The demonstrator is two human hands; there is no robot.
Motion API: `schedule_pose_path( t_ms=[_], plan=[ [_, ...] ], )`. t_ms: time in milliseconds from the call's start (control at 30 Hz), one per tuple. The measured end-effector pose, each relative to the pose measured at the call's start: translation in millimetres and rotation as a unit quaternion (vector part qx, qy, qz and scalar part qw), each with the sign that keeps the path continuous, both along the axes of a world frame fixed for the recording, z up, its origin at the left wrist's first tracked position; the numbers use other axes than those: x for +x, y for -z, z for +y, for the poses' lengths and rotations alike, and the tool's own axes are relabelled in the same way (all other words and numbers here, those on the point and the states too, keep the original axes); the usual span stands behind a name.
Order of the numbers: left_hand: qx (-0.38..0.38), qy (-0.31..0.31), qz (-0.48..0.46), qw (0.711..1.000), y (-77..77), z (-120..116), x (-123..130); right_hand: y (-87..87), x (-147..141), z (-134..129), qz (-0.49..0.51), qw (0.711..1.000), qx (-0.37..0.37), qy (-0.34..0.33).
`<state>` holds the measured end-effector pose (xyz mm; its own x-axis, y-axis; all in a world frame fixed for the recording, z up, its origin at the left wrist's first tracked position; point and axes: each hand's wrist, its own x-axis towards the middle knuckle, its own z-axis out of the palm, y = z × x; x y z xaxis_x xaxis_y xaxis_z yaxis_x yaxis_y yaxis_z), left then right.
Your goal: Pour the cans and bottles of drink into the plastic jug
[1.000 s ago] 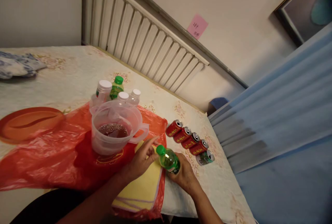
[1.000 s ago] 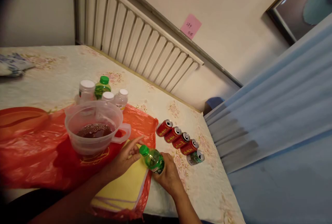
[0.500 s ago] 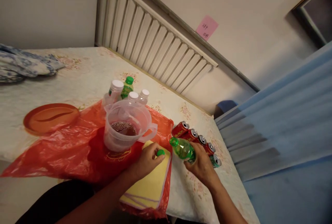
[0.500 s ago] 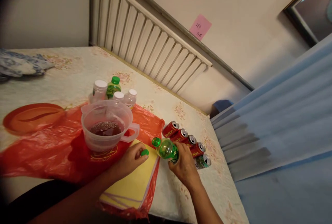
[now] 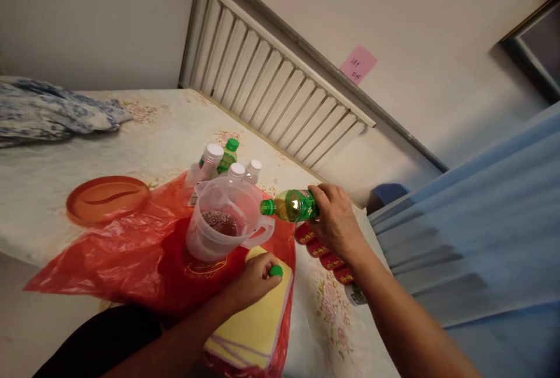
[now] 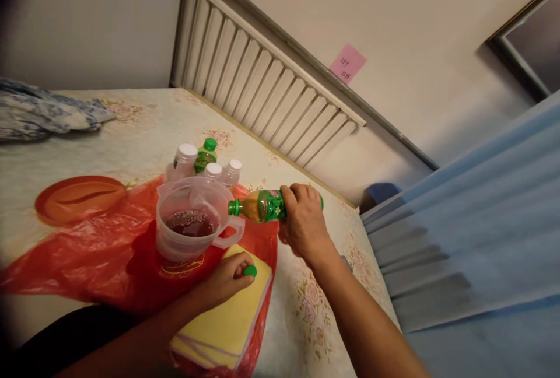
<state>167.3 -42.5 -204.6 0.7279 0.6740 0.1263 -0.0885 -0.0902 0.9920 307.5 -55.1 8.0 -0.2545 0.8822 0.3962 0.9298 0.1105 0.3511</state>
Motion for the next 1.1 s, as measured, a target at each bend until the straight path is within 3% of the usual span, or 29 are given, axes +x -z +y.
schedule_pose_path(
  t_ms=[400, 667, 933, 1100],
  plan=[
    [-0.004, -0.018, -0.001, 1.0, -1.3, -1.4, -0.2, -29.4, -21.5, 26.8, -0.141, 0.989, 0.012, -0.051],
    [0.0, -0.014, -0.003, 1.0, 2.8, -1.4, -0.3, -45.5, -41.5, 36.5, -0.135, 0.985, -0.005, -0.107],
    [0.017, -0.014, 0.005, 1.0, 2.0, 0.2, -0.8, -51.3, -59.3, 39.8, -0.236, 0.965, 0.007, -0.11],
    [0.017, -0.017, 0.0, 1.0, 1.6, 0.7, -1.9, -48.6, -59.8, 40.3, -0.247, 0.962, 0.025, -0.112]
  ],
)
